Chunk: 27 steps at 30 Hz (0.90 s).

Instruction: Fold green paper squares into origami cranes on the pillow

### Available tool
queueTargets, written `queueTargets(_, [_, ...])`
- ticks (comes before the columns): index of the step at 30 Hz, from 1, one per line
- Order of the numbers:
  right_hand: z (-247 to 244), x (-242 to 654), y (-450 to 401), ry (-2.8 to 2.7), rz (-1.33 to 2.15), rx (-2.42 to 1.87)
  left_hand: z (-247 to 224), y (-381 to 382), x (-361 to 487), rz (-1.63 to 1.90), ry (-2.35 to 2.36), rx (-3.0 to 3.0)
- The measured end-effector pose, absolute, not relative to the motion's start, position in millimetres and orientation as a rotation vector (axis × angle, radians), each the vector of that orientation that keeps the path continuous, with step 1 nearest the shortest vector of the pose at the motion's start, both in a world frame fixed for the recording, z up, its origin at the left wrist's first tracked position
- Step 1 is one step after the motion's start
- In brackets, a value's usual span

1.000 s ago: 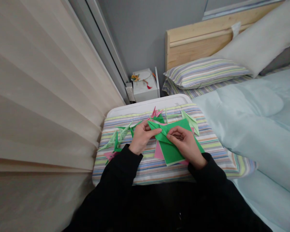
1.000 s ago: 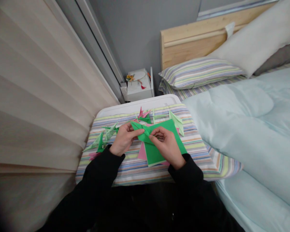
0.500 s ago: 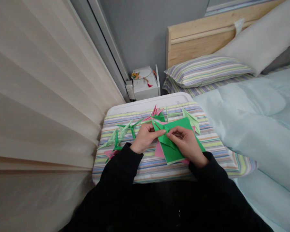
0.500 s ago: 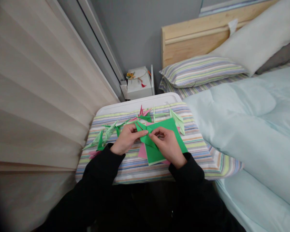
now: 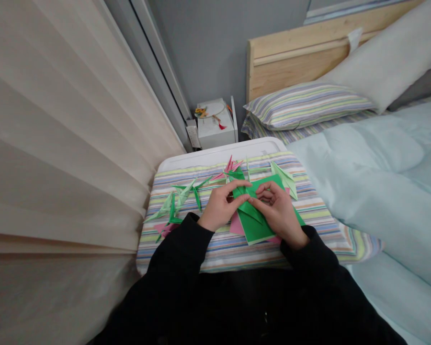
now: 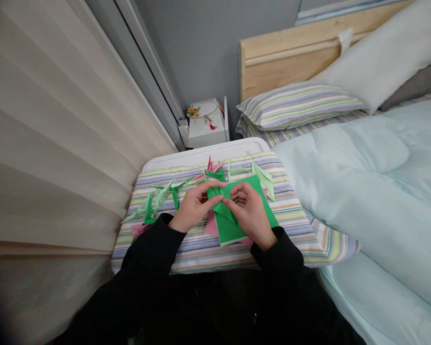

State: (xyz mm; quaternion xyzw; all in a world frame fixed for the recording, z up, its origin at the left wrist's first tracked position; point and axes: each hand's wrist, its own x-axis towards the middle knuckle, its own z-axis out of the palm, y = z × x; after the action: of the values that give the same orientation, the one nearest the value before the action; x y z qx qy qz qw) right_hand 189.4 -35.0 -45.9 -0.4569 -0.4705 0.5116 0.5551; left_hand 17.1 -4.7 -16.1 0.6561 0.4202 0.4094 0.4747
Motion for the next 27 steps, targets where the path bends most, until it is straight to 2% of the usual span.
queueTargets(9, [-45.3, 188.8, -34.6, -1.09, 1.281, -1.05, -23.2, 2.8, 16.1, 1.033, 1.177, 1.704])
queueTargets(19, [-42.5, 189.2, -37.9, -1.14, 1.322, -1.012, -24.3, 6.0, 14.4, 1.098, 1.126, 1.59])
queueTargets(27, [-40.1, 189.2, -37.7, -1.137, 1.29, -1.015, -20.6, 4.9, 14.2, 1.008, 1.094, 1.634])
